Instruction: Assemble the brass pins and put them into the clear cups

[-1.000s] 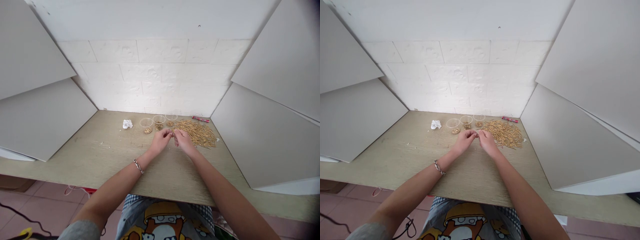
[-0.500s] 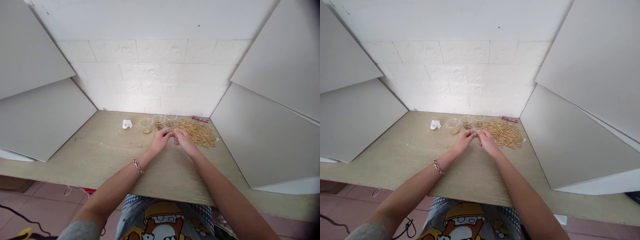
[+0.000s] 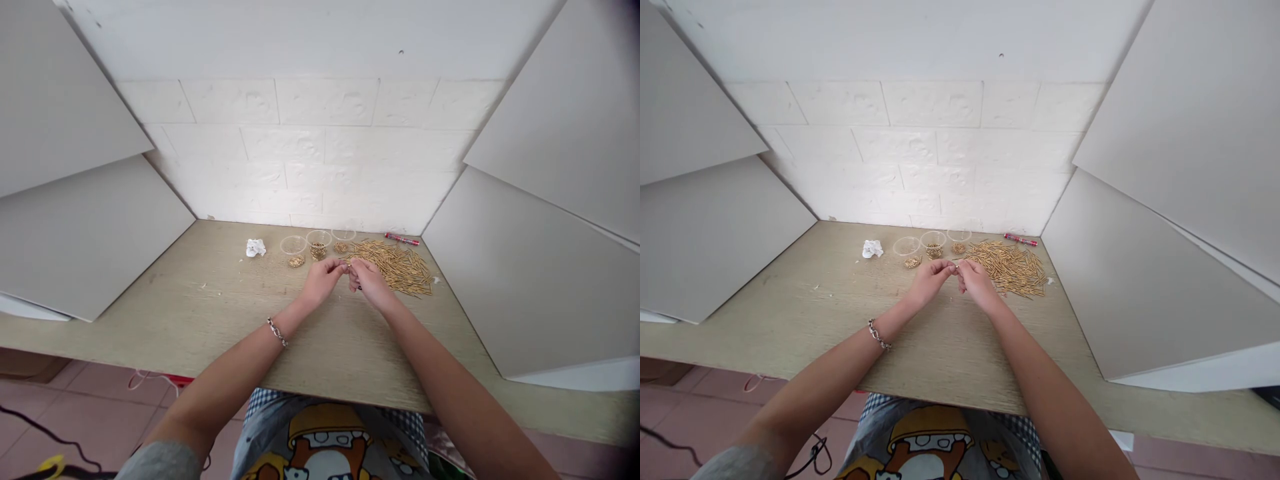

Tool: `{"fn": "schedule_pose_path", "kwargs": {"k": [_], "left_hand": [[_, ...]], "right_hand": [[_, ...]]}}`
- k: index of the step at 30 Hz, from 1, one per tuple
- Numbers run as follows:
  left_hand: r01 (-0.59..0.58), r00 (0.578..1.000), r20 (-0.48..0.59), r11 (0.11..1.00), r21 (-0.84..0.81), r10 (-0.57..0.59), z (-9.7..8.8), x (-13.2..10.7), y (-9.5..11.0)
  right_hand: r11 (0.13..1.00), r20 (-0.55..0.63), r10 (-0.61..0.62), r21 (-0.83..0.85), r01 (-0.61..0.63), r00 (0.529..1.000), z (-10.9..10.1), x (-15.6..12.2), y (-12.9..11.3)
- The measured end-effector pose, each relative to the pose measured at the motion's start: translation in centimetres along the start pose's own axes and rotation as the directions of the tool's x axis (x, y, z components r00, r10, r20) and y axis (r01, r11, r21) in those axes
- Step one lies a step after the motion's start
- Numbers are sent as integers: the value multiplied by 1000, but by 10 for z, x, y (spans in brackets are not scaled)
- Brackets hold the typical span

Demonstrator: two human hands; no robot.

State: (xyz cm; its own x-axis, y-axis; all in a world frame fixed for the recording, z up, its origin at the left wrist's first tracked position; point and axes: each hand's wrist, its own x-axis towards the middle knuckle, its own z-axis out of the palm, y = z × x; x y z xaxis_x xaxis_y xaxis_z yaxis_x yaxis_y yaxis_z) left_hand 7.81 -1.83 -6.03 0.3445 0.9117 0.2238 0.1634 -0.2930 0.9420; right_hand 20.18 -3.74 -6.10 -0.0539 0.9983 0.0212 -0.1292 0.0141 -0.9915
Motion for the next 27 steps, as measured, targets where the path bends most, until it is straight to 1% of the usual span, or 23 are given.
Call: {"fn": "schedule_pose_path", "kwargs": {"k": [8,17,27], "left_hand": [[-11,1000,6,1000,8,11,0,0,-2],[-5,1000,-9,1000,19,5,0,-2,3],[9,1000,-12,1000,12,-9,-1,-2,5]], "right_hand": [[1000,4,2,-18,-2,1000,-1,0,-1],[1000,17,-7,-7,7,1000,-1,0,0],[1000,18,-2,-17,3,1000,-1,-1,-1]]}}
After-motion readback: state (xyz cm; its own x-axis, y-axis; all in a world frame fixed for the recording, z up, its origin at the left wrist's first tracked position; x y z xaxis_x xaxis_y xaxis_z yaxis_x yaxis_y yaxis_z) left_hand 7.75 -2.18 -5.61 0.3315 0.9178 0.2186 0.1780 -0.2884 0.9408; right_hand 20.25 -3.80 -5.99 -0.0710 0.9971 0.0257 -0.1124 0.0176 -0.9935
